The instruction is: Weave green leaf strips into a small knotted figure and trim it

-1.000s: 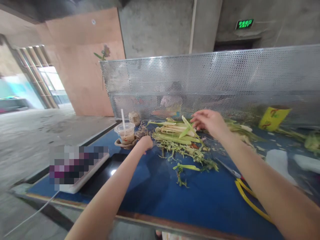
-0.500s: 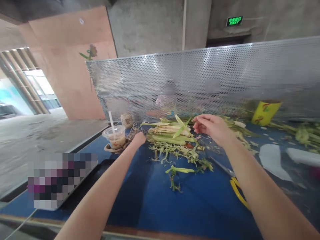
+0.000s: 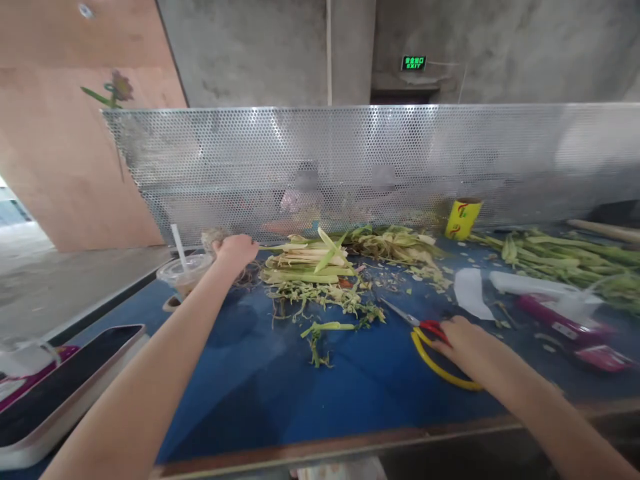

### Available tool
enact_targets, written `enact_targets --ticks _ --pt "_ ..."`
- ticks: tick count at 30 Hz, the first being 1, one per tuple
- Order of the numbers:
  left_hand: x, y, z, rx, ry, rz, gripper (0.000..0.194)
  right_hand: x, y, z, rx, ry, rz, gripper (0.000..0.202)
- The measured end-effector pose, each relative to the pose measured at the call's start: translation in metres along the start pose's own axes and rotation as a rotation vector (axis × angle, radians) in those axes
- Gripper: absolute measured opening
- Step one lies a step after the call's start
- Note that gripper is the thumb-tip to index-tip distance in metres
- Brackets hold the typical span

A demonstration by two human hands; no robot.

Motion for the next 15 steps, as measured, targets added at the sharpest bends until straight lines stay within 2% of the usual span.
enact_targets --ticks 2,6,15 --pt "-0.007 0.006 0.007 0.007 0.048 0.004 0.027 -0.001 -0.007 -0.003 -0.024 -0.011 0.044 0.02" --pt "-0.025 0.019 0.016 -0.068 0.047 -0.017 0.03 -0.005 -0.01 -0.01 -0.058 -0.039 0.105 0.017" --pt "-0.076 0.024 -0.003 -0.319 0.046 -0.286 0.027 -0.002 -0.011 -0.02 -0.095 -0.107 0.13 0.029"
Point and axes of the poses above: each hand's wrist, its own x-axis towards the middle knuckle, its own y-axis out of the back of the hand, z = x × y, the point moved 6 cm from there along x, towards the middle knuckle, and after that the axes turned 2 degrees about z, right-handed, at the moved point
